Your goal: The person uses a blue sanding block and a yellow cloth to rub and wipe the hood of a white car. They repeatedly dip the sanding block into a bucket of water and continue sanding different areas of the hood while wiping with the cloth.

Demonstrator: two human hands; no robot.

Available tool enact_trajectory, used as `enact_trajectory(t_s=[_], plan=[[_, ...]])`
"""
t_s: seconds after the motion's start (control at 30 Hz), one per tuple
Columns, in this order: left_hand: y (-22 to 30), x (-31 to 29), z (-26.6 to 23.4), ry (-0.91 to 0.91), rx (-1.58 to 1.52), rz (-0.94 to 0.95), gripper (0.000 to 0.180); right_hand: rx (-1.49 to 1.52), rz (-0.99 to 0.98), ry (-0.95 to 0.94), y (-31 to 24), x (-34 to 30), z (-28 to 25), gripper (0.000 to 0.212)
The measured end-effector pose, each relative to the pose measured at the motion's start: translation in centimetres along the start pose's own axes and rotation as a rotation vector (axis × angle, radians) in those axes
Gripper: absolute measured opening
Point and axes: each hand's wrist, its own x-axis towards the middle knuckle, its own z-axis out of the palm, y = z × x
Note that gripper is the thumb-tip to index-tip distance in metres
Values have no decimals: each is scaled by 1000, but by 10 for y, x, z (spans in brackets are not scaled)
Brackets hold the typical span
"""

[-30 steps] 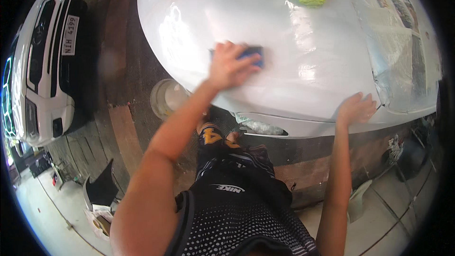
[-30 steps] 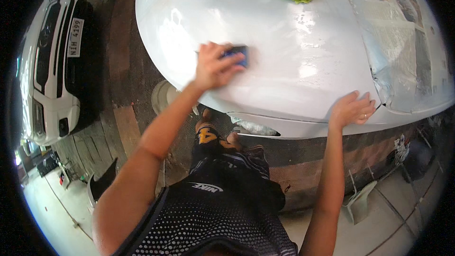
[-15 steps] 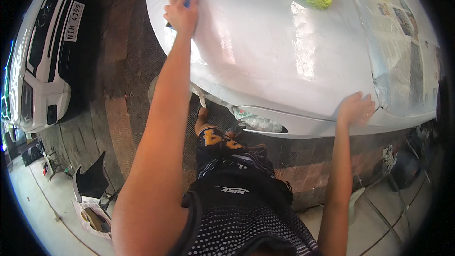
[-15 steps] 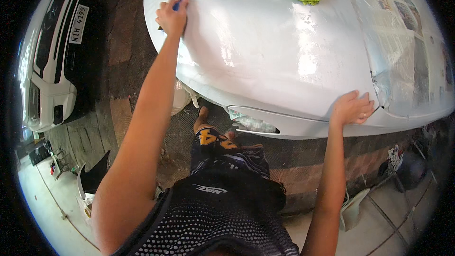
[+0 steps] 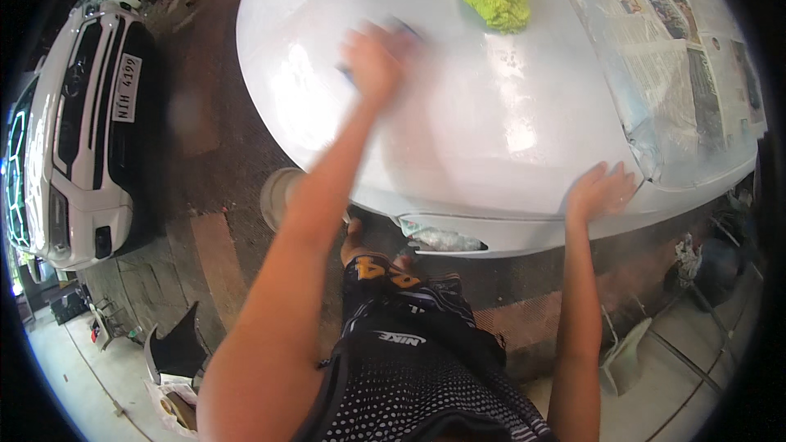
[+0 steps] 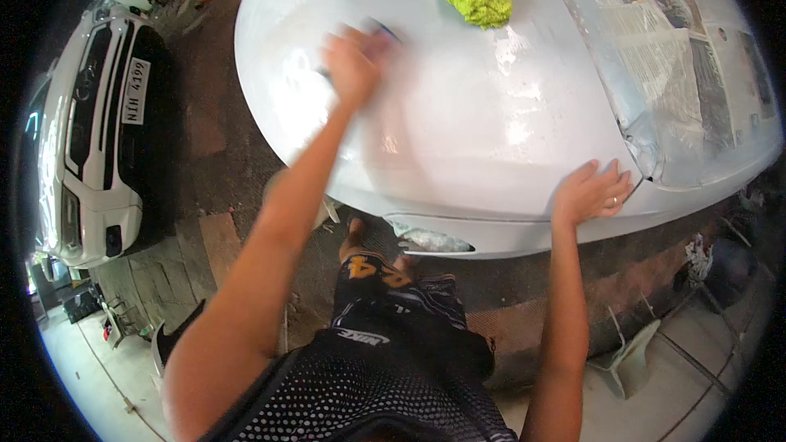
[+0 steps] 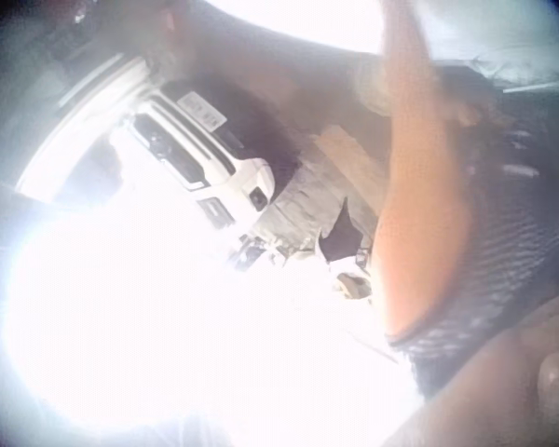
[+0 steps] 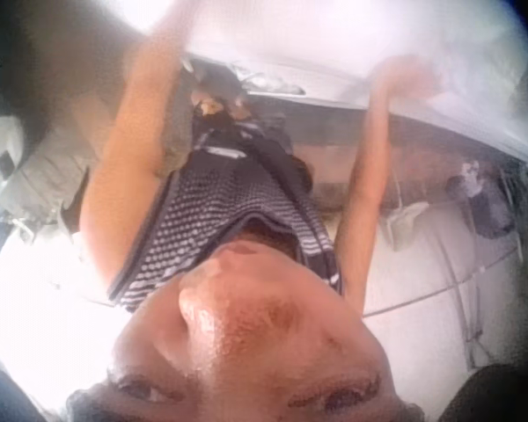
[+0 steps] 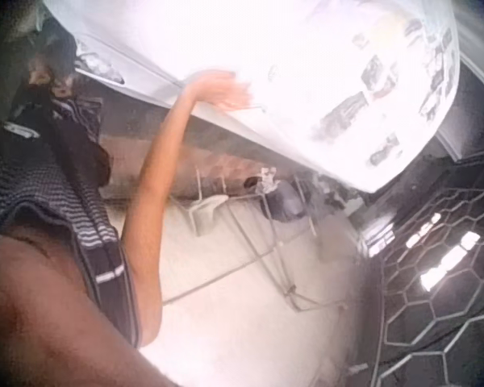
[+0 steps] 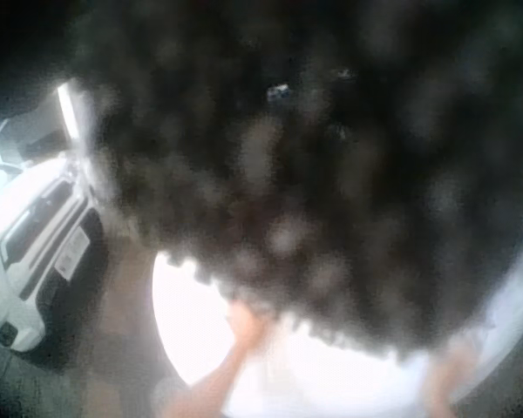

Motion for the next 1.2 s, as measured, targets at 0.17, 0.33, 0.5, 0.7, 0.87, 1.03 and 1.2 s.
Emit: enact_trajectory(t_s=[0.17, 0.33, 0.5, 0.7, 0.87, 1.03, 1.2], plan=[[-3, -6, -14, -105, -18, 546, 12, 75, 5, 4, -2, 1, -8, 51], [-35, 58, -4, 23, 229, -257, 14, 73, -23, -12, -13, 2, -5, 51], [27, -50, -20, -180, -14, 375, 18, 50, -13, 25, 6, -1, -2, 51], [-106, 26, -33, 122, 280, -313, 22, 75, -10, -29, -18, 1, -3, 53], [12, -61, -42, -103, -157, 240, 17, 9, 6, 27, 11, -1, -2, 50], [-136, 36, -54, 86, 256, -399, 35, -20, -2, -4, -7, 7, -10, 50], [-133, 26, -92, 418, -625, -429, 31, 76, 27, 78, -26, -2, -1, 48]])
